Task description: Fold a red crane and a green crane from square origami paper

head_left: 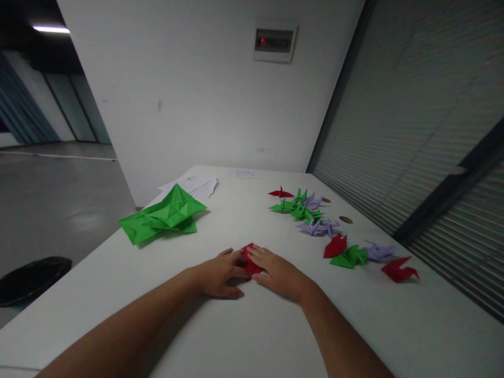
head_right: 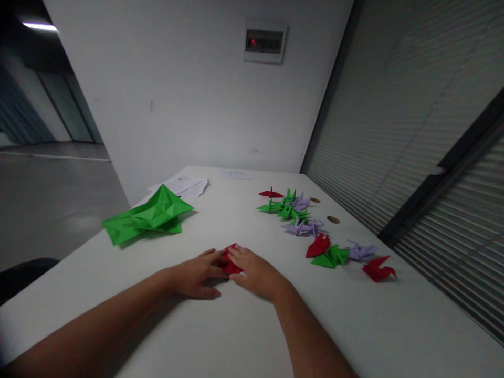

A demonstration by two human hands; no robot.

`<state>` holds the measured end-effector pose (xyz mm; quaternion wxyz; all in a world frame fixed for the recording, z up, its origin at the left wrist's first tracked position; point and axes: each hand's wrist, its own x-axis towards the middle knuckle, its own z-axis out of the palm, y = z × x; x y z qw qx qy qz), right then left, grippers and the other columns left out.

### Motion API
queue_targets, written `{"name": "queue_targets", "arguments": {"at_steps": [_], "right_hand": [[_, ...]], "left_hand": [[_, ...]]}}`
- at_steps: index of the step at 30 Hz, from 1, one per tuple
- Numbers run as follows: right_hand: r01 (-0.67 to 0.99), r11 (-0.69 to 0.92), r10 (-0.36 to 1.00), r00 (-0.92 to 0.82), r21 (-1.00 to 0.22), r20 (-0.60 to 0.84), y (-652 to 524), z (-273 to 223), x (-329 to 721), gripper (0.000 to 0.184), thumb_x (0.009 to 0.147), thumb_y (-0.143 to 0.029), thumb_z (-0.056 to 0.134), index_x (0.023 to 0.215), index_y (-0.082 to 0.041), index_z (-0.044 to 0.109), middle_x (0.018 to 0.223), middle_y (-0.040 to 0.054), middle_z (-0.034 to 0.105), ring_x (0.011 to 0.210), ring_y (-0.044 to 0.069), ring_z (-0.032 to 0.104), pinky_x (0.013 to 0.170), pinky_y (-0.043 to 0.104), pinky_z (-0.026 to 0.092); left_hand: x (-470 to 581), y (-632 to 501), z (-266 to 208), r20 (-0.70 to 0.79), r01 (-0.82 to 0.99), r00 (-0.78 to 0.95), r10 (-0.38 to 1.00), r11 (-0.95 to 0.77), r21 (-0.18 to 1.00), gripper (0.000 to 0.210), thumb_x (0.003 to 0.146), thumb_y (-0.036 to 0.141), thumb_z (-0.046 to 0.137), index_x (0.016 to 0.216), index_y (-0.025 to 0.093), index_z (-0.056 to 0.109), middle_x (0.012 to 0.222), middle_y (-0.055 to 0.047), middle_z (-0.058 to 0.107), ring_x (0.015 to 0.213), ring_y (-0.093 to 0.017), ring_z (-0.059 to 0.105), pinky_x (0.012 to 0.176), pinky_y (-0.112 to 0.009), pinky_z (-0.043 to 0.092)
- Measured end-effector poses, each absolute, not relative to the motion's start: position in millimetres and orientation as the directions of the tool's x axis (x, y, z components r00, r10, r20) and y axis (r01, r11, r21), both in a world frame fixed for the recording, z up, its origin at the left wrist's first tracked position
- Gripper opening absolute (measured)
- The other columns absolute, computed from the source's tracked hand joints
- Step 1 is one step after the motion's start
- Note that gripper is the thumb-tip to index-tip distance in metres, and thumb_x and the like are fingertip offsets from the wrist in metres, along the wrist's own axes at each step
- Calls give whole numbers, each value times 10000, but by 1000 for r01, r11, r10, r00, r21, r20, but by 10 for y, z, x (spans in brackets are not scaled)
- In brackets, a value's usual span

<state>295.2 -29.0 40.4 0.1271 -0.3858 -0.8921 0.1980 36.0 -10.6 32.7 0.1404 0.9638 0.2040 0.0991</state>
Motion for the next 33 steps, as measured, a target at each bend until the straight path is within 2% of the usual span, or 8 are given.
{"name": "queue_targets", "arguments": {"at_steps": [4,8,13,21,26,30,33], "right_hand": [[606,634,699,-715,-480,21,-323,402,2963,692,902,-386,688,1523,-182,462,1626,145,346,1526,275,293,1255,475,225],[630,607,710,-704,-484,-26,-296,387,2990,777,882,-411,713,1557,-189,396,1640,154,297,1539,280,255,1265,501,171],[698,571,756,-652,-432,-55,-239,321,3026,843,902,-486,679,1588,-149,324,1654,181,244,1556,301,186,1272,508,139],[752,535,799,-599,-384,-59,-184,196,3083,844,938,-555,598,1609,-163,269,1680,149,187,1565,316,135,1270,517,132],[792,472,857,-515,-388,-8,-191,227,3048,779,956,-515,575,1577,-105,346,1648,191,285,1551,324,200,1259,529,183],[756,478,869,-482,-447,115,-170,215,3013,524,983,-331,529,1472,-141,519,1535,175,498,1471,287,391,1226,512,286],[708,501,861,-467,-497,204,-146,193,2975,414,966,-216,517,1364,-166,616,1406,157,619,1342,268,531,1172,497,372]], "left_hand": [[357,-102,331,132,358,900,415,-878,319,583,833,506,729,1368,304,614,1480,-147,471,1346,-373,478,1195,-621,250],[354,-96,327,134,351,903,409,-880,319,600,823,510,739,1369,292,617,1452,-157,496,1345,-387,480,1191,-609,258],[344,-95,313,146,352,901,408,-886,303,601,815,507,747,1362,288,629,1433,-171,513,1342,-400,478,1179,-604,274],[328,-99,322,130,355,905,404,-889,289,628,822,531,729,1388,282,615,1455,-182,498,1353,-409,466,1174,-602,284],[322,-105,309,138,355,904,405,-890,287,641,818,517,739,1402,287,605,1436,-173,505,1343,-395,473,1180,-589,288],[307,-107,306,140,359,901,410,-887,290,637,818,527,735,1397,295,606,1459,-164,492,1355,-403,460,1184,-595,277],[306,-114,330,148,353,902,406,-890,287,621,813,520,740,1379,298,619,1447,-160,501,1323,-397,482,1179,-590,289]]}}
